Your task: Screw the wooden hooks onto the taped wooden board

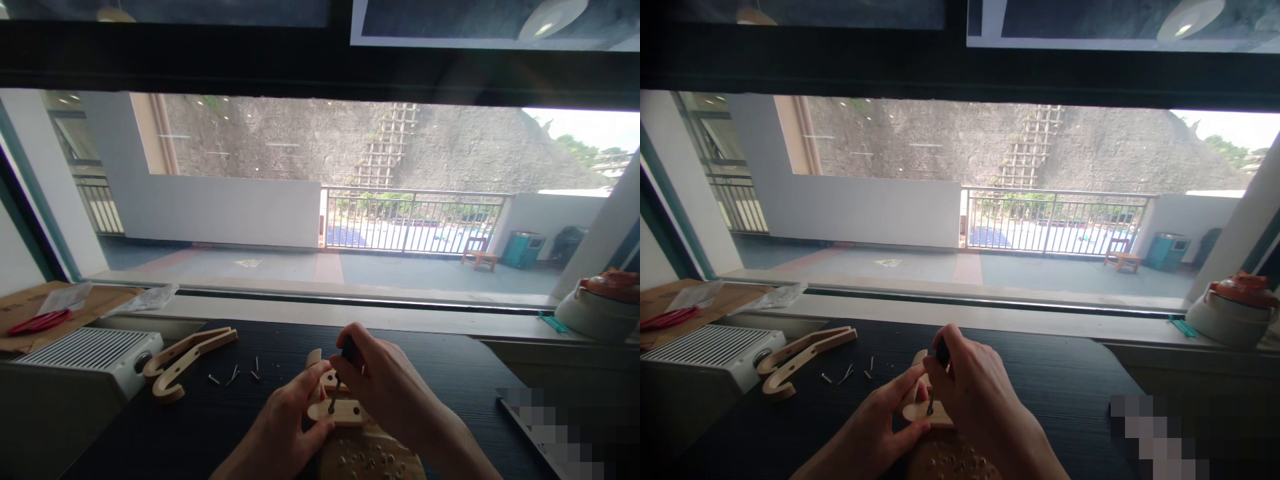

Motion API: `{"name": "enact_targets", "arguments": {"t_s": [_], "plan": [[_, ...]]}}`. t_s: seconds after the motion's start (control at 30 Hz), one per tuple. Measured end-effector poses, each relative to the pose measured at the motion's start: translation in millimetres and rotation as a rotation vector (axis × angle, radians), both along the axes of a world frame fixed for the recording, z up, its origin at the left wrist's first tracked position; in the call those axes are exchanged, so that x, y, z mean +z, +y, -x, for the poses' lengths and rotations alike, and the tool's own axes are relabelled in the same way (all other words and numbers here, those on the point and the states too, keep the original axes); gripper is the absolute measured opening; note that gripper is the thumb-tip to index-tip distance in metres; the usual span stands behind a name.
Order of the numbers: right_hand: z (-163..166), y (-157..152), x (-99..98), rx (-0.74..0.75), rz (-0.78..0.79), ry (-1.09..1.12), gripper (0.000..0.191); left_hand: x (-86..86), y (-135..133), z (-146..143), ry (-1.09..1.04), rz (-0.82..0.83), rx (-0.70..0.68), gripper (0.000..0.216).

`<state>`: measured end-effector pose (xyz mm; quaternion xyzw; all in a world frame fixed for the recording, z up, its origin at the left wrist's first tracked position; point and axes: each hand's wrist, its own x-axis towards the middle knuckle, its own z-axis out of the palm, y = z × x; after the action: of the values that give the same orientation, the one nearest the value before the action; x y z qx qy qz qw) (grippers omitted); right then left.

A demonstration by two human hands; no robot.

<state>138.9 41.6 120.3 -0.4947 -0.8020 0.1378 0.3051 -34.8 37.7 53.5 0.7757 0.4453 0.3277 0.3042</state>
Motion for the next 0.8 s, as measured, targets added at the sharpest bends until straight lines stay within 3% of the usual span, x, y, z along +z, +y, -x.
{"name": "enact_targets", "arguments": {"t_s": [0.2, 0.43, 0.63, 0.8], "plan": [[-3, 1, 1.3, 0.099, 0.058, 0.048, 0.008, -0.5, 0, 0, 0.002, -0.006, 0.010, 0.060], [-2, 11, -6.2, -0.061, 0.004, 0.034, 0.012, -2.9, 2, 1, -0.007, 0.011, 0.015, 0.062], [-5, 4, 1.5, 0.132, 0.101, 0.093, 0.015, -0.2, 2, 0, 0.011, -0.012, 0.015, 0.060], [-1, 3, 0.1, 0.083, 0.055, 0.030, 0.007, 0.9, 1, -1, -0.004, -0.010, 0.000, 0.060]]}}
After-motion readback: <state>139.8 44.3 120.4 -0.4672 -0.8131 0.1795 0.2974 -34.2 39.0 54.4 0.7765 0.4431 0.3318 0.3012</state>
